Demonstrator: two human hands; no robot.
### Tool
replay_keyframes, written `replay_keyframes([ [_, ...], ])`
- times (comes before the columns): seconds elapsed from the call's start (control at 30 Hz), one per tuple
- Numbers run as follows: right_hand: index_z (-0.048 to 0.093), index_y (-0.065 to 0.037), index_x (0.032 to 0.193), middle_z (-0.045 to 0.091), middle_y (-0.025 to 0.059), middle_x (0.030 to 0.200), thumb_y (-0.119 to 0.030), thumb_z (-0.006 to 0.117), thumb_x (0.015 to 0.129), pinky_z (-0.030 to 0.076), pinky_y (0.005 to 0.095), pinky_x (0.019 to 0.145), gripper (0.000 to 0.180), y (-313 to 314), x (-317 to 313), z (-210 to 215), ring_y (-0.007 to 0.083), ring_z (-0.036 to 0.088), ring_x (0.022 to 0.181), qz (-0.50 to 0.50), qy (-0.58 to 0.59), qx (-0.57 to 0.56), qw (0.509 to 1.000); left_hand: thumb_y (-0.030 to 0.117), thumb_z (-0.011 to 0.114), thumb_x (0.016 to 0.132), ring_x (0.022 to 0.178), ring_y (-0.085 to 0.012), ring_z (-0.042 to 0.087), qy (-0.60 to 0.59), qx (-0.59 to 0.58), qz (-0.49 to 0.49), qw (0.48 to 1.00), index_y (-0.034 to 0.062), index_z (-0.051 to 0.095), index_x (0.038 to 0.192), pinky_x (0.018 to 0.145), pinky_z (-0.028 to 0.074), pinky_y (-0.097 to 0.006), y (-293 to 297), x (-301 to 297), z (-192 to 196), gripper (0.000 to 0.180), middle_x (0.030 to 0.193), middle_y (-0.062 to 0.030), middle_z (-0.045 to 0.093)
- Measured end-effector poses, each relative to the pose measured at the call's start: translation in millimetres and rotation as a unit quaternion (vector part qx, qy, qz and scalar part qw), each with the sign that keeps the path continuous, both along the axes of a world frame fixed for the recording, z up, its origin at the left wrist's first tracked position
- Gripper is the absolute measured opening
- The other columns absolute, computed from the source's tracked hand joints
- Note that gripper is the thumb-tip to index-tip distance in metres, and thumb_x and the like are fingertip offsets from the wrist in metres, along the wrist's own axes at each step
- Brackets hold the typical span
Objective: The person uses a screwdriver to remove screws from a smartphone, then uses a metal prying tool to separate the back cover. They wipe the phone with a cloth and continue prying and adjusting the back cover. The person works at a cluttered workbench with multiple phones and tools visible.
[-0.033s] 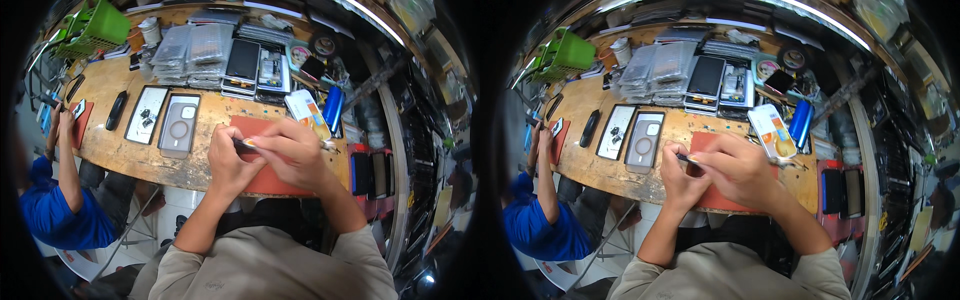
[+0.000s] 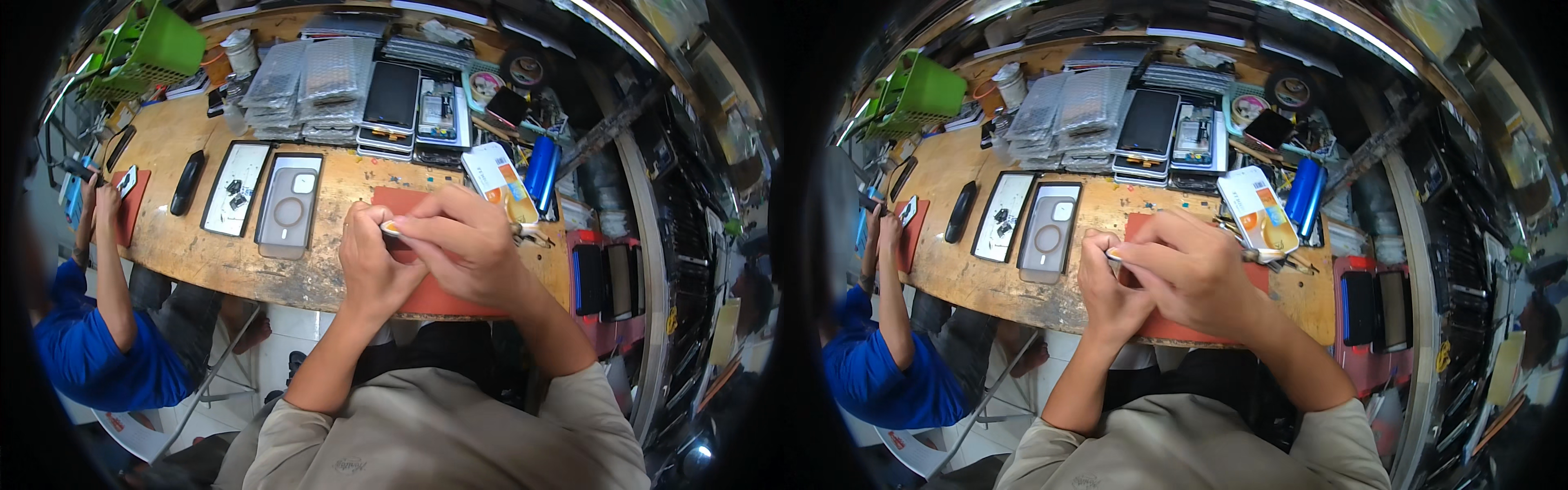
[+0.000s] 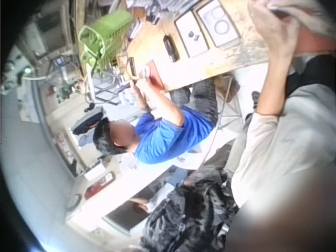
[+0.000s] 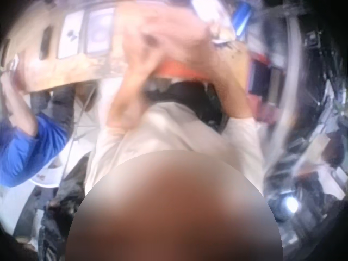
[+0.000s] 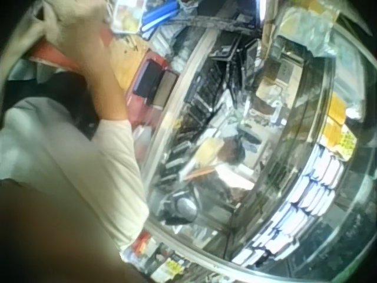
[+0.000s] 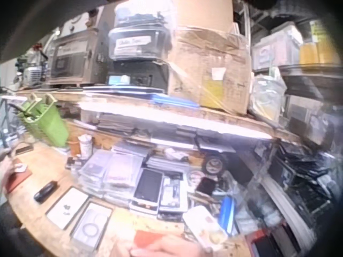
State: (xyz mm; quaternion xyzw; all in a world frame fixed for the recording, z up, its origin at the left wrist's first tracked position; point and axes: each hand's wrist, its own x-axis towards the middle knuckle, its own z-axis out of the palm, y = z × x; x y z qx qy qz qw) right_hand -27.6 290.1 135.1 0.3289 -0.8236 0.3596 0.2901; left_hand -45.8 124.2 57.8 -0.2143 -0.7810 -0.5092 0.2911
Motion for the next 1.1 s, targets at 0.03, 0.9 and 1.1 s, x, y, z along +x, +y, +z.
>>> replay_keyframes([
  [0.03, 0.08, -0.004, 0.102, 0.07, 0.008, 0.09, 0.001, 0.084, 0.077, 0.054, 0.0376, 0.064, 0.026, 0.3, -0.8, -1.5, 0.0266, 0.07, 0.076, -0.004, 0.015, 0.01, 1.0, 0.017, 0.099, 0.065, 0.081, -0.0352, 0.058, 0.003, -0.008, 0.001, 1.0, 0.0051, 0.048, 0.107, 0.069, 0.049, -0.046, -0.6, -0.7, 0.6, 0.067, 0.097, -0.0131, 0.053],
  [0.9, 0.072, 0.0, 0.135, 0.069, 0.0113, 0.1, 0.002, 0.073, 0.098, 0.055, 0.0322, 0.077, 0.037, -85.4, -101.5, 156.1, 0.0182, 0.067, 0.087, 0.028, 0.147, -0.121, 0.981, 0.024, 0.095, 0.075, 0.106, -0.0351, 0.064, -0.049, -0.032, -0.147, 0.987, -0.001, 0.051, 0.133, 0.095, 0.054, -0.045, -10.2, -26.1, 7.3, 0.077, 0.115, -0.0192, 0.06],
  [1.1, 0.074, -0.003, 0.107, 0.073, 0.0182, 0.101, -0.006, 0.072, 0.094, 0.062, 0.0404, 0.08, 0.014, -235.6, -199.9, 230.4, 0.0342, 0.075, 0.084, 0.097, 0.451, -0.083, 0.884, 0.024, 0.091, 0.063, 0.116, -0.0405, 0.065, -0.003, -0.269, -0.307, 0.913, -0.0017, 0.056, 0.117, 0.1, 0.053, -0.049, 31.8, -22.5, 3.7, 0.069, 0.116, -0.0209, 0.065],
])
